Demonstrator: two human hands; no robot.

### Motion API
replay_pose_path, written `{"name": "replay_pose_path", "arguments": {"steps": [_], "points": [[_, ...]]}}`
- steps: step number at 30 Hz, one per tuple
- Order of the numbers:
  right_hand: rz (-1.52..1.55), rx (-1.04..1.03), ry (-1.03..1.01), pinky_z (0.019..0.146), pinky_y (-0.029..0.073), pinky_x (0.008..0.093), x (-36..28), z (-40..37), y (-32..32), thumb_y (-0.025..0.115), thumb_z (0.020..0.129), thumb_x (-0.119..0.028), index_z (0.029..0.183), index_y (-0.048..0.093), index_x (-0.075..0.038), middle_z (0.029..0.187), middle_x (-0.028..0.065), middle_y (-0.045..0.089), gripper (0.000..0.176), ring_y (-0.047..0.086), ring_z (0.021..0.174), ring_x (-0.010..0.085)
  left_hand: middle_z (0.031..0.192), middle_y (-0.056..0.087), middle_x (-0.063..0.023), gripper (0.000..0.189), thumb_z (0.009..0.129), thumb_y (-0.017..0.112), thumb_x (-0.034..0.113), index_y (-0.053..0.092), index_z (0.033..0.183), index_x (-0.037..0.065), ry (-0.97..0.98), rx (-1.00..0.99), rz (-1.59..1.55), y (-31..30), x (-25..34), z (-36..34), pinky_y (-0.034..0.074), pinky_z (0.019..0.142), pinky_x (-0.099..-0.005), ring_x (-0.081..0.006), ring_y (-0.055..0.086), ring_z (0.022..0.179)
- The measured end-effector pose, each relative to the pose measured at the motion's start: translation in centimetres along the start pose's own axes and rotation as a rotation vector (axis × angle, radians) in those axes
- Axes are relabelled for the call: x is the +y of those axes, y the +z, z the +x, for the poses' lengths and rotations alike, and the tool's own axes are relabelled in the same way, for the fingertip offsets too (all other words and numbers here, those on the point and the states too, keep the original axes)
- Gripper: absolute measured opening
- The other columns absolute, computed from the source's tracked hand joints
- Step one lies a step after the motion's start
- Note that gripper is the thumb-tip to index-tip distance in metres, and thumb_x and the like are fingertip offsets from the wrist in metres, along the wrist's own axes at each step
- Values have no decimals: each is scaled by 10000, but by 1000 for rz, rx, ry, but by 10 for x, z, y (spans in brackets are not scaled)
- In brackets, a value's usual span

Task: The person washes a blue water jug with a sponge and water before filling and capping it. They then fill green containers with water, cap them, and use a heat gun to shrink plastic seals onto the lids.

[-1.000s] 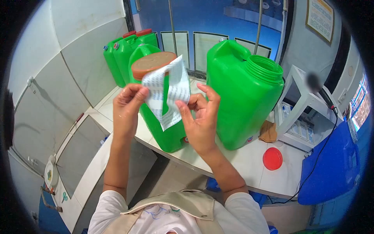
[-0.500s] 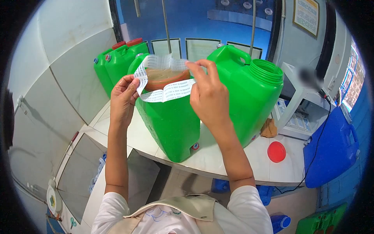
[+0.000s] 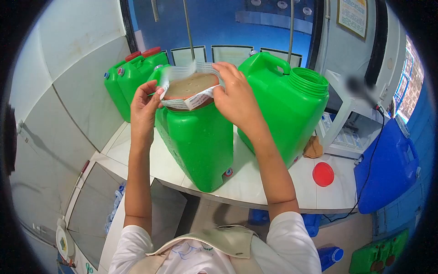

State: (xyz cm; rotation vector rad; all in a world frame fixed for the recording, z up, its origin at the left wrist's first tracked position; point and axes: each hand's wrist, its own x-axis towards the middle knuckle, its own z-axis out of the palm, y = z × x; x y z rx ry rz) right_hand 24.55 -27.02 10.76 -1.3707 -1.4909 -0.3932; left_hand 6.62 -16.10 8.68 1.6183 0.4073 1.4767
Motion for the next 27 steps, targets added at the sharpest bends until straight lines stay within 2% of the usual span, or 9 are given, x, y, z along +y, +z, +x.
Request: {"name": "replay_pose_path", "arguments": {"steps": [1,3,9,11,15,18,20,23,27], "points": [[115,-26,61,973,374,358,1,1,-2,418,764,-29,1180,497,46,1246,181,481,430,508,1101,333,987,574,-60,319,857,618,155,524,1110,-15,3,1,0,2,-4,0,441,734,-242,-105,531,839],[231,-51,123,1002,346,344,1,2,-8,405,771,-28,1187,491,58,1280,186,466,434,480,1151,327,1072,548,-64,348,864,615,192,527,1143,4,184,30,26,5,-9,1,461,781,-271,-155,554,909],[166,-101,79,1026,314,324,8,1,-19,376,777,-19,1265,443,40,1352,170,416,496,403,1249,285,1124,591,-77,330,926,506,166,540,1209,0,91,-101,29,6,-3,-10,395,911,-269,-126,535,1009],[357,-252,105,1039,298,323,12,2,-16,364,776,-10,1297,412,29,1377,155,389,525,366,1280,273,1136,597,-107,345,923,518,186,534,1226,22,120,-55,60,8,-6,-13,409,895,-267,-136,538,1011],[456,-237,27,1049,284,323,12,7,-15,351,776,-5,1318,390,19,1396,145,365,545,345,1294,251,1249,535,-134,355,923,505,141,500,1262,38,212,-45,89,12,-3,-23,365,973,-307,-205,485,1163],[264,-242,-36,1047,281,309,15,14,-9,343,777,-2,1309,409,18,1376,152,393,536,370,1274,237,1350,430,-152,380,910,486,64,465,1289,44,387,-134,291,11,-8,-28,301,1037,-367,-300,338,1299],[479,-378,71,1057,260,303,18,24,-6,358,760,23,1292,455,-5,1311,120,467,542,415,1222,200,1353,424,-159,381,910,483,62,462,1291,41,438,-94,348,14,-12,-33,304,1035,-371,-306,346,1294],[509,-445,191,1044,279,298,17,38,-10,373,765,-16,1273,479,-7,1284,111,494,519,438,1197,199,1382,381,-160,396,927,450,64,415,1320,28,490,-52,458,23,-11,-43,285,1051,-354,-274,313,1314],[486,-466,156,1039,287,297,21,46,3,382,761,-39,1267,487,-11,1290,102,490,517,429,1205,195,1362,372,-220,399,919,450,38,405,1314,2,510,58,612,35,-6,-47,351,1006,-373,-326,351,1278]]}}
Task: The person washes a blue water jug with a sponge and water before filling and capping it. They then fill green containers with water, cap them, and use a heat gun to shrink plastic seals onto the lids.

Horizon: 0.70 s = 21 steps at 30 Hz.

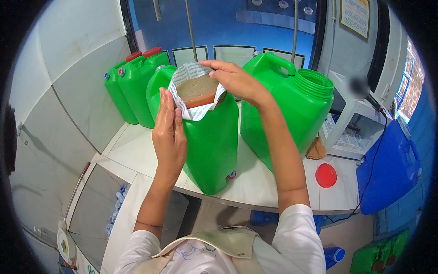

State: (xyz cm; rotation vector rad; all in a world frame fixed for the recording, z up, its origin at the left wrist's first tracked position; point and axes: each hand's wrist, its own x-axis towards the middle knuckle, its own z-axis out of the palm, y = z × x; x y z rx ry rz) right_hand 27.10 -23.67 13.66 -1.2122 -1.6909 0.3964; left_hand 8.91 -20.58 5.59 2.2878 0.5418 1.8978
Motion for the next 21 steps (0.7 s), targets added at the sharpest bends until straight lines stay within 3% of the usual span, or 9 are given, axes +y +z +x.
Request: {"name": "replay_pose_path", "arguments": {"steps": [6,9,15,17,21], "points": [[131,-33,-174,1052,270,308,10,14,-5,360,751,-9,1219,530,1,1288,107,492,498,418,1222,211,1368,380,-196,387,938,421,69,396,1318,-1,0,5,-33,2,-7,9,337,1016,-367,-323,351,1280],[-52,-64,-145,1056,266,315,11,14,-3,337,766,8,1184,545,17,1320,129,452,466,388,1248,245,1371,383,-180,388,949,411,103,389,1321,-6,-3,3,-26,1,-10,6,333,1016,-364,-322,357,1278],[-216,-132,-193,1079,232,327,5,31,5,330,715,24,1297,468,-49,1396,112,370,602,328,1300,234,1348,399,-216,395,943,434,125,401,1308,-23,-82,44,33,2,-3,-6,339,1007,-367,-328,375,1267],[-220,-229,-375,1077,229,329,3,37,3,342,716,19,1328,430,-62,1404,102,367,623,321,1305,228,1302,439,-246,390,937,450,132,423,1287,-38,-65,78,79,4,-1,-11,352,996,-368,-343,404,1243],[-216,-340,-220,1072,235,322,0,47,-4,362,704,17,1305,455,-43,1398,116,377,611,329,1302,233,1257,483,-252,392,930,475,150,447,1265,-50,-98,90,105,4,-1,-10,373,971,-357,-324,463,1200]]}}
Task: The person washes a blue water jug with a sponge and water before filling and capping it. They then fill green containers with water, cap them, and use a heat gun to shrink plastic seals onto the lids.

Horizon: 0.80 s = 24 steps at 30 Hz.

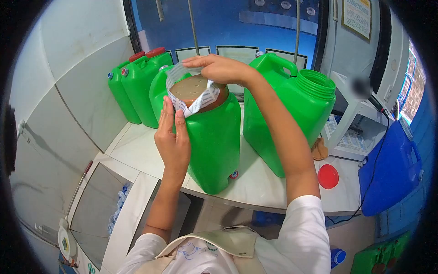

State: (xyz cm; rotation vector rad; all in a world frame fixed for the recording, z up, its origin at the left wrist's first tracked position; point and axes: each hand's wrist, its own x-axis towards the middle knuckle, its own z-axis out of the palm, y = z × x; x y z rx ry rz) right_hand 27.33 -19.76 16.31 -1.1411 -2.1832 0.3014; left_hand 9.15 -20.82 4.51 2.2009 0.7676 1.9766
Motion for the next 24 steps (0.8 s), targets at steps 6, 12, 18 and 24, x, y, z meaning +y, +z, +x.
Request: {"name": "replay_pose_path", "arguments": {"steps": [6,12,18,24], "points": [[-1,66,377,1051,272,305,-15,-5,-13,366,659,41,1225,527,-1,1315,162,467,590,393,1257,254,1126,573,-255,446,884,559,196,479,1209,-99,-385,-103,-357,-16,4,23,430,891,-302,-250,568,1053],[-108,50,516,1019,322,313,-30,-25,-15,364,650,49,1221,534,-6,1269,166,510,599,448,1206,263,1168,561,-231,440,891,548,188,474,1221,-93,-343,-153,-496,-16,-19,38,424,900,-298,-236,558,1064],[-73,143,422,978,360,305,-11,-26,-13,458,810,-106,1188,574,-35,1214,145,550,401,494,1142,221,873,632,-172,551,879,564,312,462,1229,-101,-359,-186,-392,-19,-10,37,445,633,-261,-127,561,717],[552,270,336,944,375,288,-5,-45,-9,489,881,-506,1397,324,-166,1182,81,555,639,506,1066,146,619,569,-131,748,826,600,460,422,1232,-142,-327,-212,-242,-14,3,34,391,483,-284,-106,479,529]]}}
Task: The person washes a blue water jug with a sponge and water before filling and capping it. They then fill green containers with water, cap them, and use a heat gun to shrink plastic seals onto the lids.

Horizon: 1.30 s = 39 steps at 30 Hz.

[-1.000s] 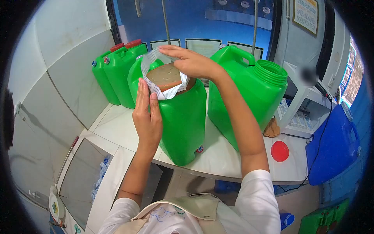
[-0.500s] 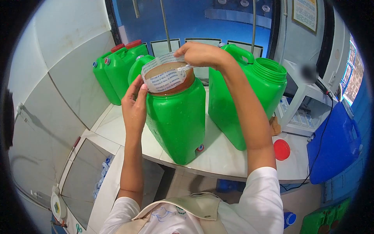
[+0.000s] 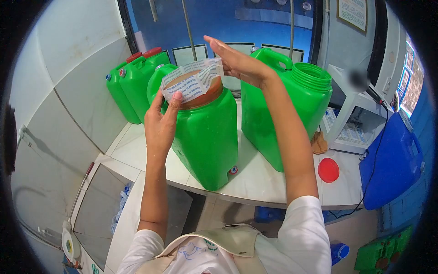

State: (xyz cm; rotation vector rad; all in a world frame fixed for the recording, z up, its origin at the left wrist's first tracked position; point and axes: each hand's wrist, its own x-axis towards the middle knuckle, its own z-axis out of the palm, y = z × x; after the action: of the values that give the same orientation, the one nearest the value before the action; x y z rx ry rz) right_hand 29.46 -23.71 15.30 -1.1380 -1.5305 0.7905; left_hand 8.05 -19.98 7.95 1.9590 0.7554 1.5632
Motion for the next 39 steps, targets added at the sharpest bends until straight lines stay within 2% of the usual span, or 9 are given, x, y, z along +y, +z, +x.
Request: {"name": "replay_pose_path", "arguments": {"steps": [3,5,12,22,24,28,32,35,39], "points": [[25,9,-44,980,355,312,23,-3,-2,465,866,-562,1449,128,-216,1263,88,492,757,458,1143,171,672,590,-180,780,821,599,480,411,1225,-160,-10,9,48,1,7,-1,432,527,-304,-165,545,569],[-9,5,-118,1085,221,354,34,-4,1,490,798,-643,1442,-58,-146,1449,191,188,980,283,1314,272,704,602,-204,790,821,595,489,410,1221,-166,-14,8,62,3,9,-2,453,555,-320,-203,581,595],[199,-7,-22,1041,298,324,55,-3,9,467,895,-494,1322,382,-3,1298,109,471,655,423,1204,175,820,620,-241,796,836,565,501,389,1237,-163,-53,13,165,6,12,-2,478,625,-347,-272,621,681],[39,-79,-65,1090,188,328,89,-12,-1,416,886,-564,1358,333,9,1386,140,364,747,290,1310,248,972,601,-235,812,768,690,429,386,1256,-144,107,34,0,5,-16,-3,469,719,-320,-237,595,822],[8,-47,-245,1096,165,327,91,1,-4,341,867,-642,1379,299,-7,1412,148,321,817,239,1334,254,996,593,-240,819,763,691,437,388,1255,-143,91,20,11,2,-15,-5,462,749,-320,-244,590,850],[268,103,-220,1088,180,322,63,4,12,252,849,-696,1386,293,-27,1395,155,343,859,270,1319,248,1027,587,-250,823,757,692,441,392,1255,-141,37,-18,6,1,-12,-5,440,825,-318,-265,583,909],[-45,122,-124,1062,230,308,51,-12,34,160,862,-687,1347,355,-9,1332,162,419,856,356,1263,241,1022,590,-249,812,763,687,436,394,1254,-140,50,5,1,1,-6,-8,429,844,-310,-272,580,913],[-123,121,-123,1049,251,304,51,-14,31,133,876,-667,1317,390,4,1291,165,459,843,392,1233,242,1061,600,-227,773,774,692,392,398,1250,-141,-7,-48,171,-5,1,-1,407,893,-321,-266,576,960],[-220,240,-213,1049,250,309,65,-18,36,131,878,-660,1297,406,18,1265,171,478,843,396,1227,258,1226,536,-187,672,795,693,281,406,1289,-73,-134,-408,-269,-29,-8,20,348,979,-319,-203,488,1143]]}}
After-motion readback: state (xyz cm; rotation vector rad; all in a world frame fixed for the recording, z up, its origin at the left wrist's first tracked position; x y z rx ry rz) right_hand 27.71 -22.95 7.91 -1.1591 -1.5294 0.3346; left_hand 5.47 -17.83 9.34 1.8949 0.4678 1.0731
